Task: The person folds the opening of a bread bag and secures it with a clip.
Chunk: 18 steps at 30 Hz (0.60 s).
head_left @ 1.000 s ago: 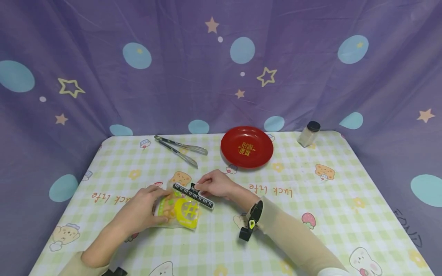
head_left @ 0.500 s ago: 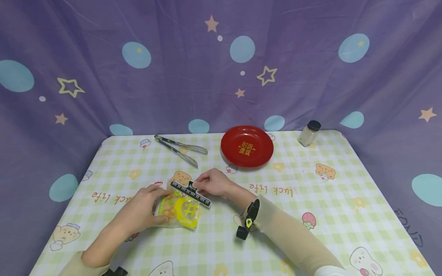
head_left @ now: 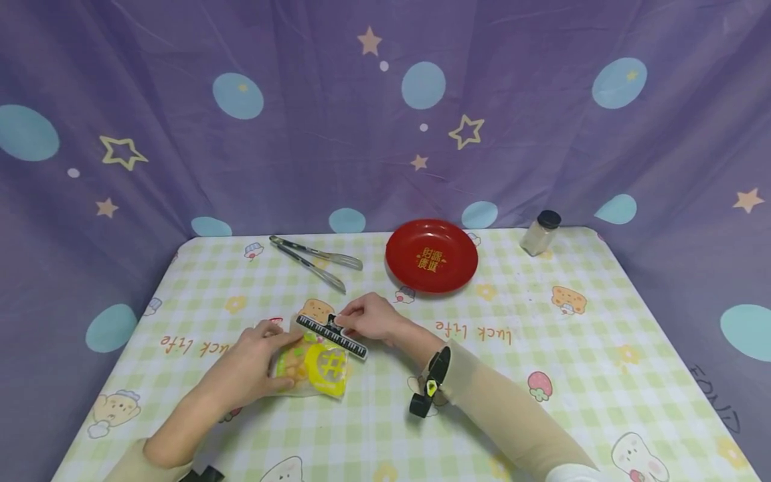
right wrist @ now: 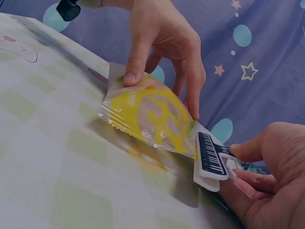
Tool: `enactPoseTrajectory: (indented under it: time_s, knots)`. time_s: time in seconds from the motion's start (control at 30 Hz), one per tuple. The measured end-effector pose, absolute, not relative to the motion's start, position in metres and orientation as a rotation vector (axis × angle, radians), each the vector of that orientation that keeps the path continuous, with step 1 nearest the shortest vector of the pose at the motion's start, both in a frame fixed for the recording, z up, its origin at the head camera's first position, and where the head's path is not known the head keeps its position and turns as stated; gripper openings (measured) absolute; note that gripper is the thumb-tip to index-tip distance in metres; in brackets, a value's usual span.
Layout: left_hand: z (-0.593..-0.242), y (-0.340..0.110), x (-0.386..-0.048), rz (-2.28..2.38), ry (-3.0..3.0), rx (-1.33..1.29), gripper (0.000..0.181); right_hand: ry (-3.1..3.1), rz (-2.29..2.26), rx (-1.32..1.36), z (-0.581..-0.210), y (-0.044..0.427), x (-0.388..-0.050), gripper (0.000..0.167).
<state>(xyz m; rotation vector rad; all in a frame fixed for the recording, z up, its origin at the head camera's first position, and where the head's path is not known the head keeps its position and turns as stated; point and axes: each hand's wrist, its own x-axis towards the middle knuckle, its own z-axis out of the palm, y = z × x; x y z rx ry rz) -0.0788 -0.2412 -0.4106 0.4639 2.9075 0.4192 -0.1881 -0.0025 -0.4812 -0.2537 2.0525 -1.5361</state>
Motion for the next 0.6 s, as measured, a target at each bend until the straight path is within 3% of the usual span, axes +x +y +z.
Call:
enactPoseTrajectory:
  time_s: [0.6]
  knots:
    - [-0.4137, -0.2426, -0.0803, 0.413, 2.901, 0.503, 0.073, 1.965, -1.594, -0.282, -0.4809, -0.0085, -0.1911, 0.017]
